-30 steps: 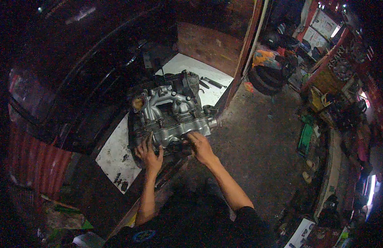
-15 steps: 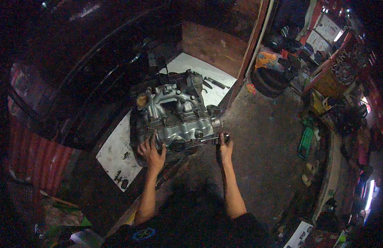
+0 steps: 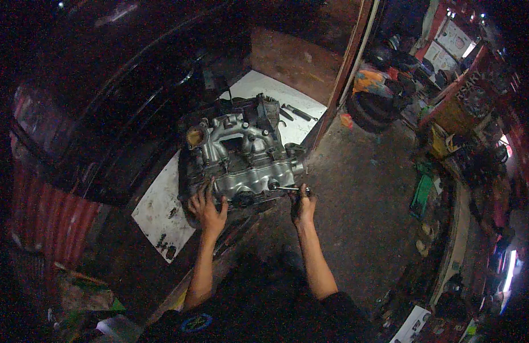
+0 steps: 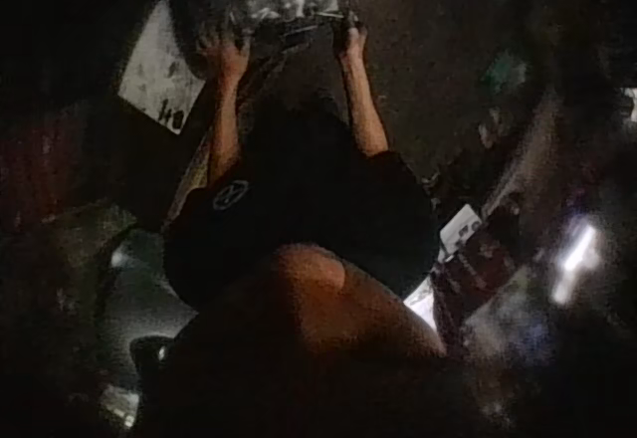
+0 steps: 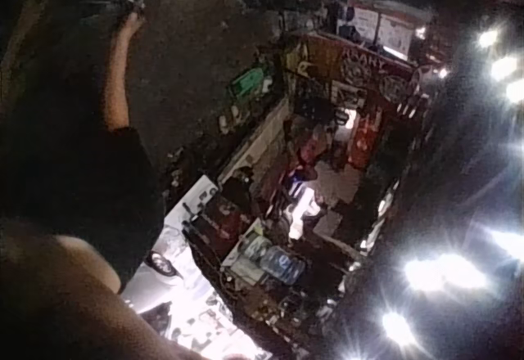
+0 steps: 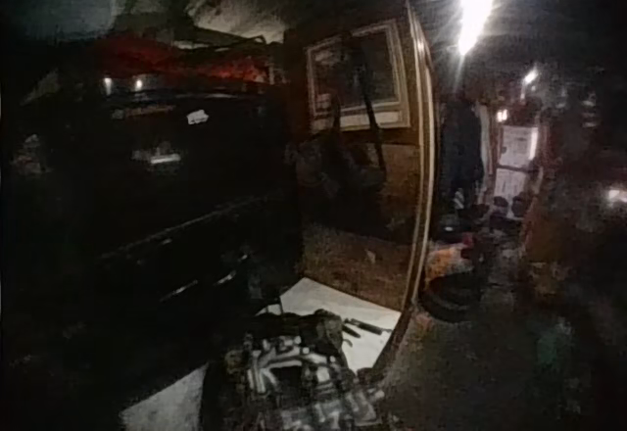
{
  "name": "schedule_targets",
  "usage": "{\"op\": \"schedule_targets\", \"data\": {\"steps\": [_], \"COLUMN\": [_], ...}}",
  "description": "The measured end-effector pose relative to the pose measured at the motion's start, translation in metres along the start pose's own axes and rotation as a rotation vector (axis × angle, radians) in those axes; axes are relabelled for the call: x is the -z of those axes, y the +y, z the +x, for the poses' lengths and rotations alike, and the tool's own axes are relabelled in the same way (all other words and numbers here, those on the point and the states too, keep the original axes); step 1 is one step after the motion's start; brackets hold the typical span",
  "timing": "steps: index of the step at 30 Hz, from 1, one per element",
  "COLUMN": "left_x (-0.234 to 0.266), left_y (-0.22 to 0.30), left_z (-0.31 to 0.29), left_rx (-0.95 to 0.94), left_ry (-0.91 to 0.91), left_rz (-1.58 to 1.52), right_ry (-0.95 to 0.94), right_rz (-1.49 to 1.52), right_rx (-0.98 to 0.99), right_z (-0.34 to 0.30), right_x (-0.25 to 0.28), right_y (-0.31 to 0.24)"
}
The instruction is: The person uses a wrench to tighten bolts on a disassembled engine block resting on a workbench. The person repeatedly turns the wrench on several bolt locations around the engine casing.
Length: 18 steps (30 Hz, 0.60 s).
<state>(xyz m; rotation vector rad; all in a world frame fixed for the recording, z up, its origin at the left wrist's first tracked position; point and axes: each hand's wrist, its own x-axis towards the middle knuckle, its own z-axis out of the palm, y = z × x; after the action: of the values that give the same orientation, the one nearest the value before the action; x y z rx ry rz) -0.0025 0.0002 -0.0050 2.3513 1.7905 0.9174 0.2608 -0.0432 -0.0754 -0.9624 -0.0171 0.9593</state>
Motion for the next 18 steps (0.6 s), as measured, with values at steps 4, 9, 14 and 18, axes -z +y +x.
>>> {"op": "schedule_targets", "data": {"steps": [4, 9, 14, 18], "left_x": [0.003, 0.003, 0.006, 0.004], "left_y": [0.003, 0.004, 0.005, 0.003], "left_z": [0.001, 0.001, 0.001, 0.001], "left_rx": [-0.005, -0.007, 0.036, -0.011], "left_ry": [0.009, 0.014, -0.035, -0.005], "left_rz": [0.012, 0.0, 0.03, -0.002], "right_ry": [0.1, 0.071, 0.126, -0.156], "right_rz": [0.158, 0.355, 0.005, -0.499], "right_rx": [-0.187, -0.262, -0.092, 0.515], "right_z": [-0.005, -0.005, -0.014, -0.012], "right_x": [-0.004, 0.002, -0.018, -0.033], "right_y": [0.001, 0.008, -0.009, -0.022]}}
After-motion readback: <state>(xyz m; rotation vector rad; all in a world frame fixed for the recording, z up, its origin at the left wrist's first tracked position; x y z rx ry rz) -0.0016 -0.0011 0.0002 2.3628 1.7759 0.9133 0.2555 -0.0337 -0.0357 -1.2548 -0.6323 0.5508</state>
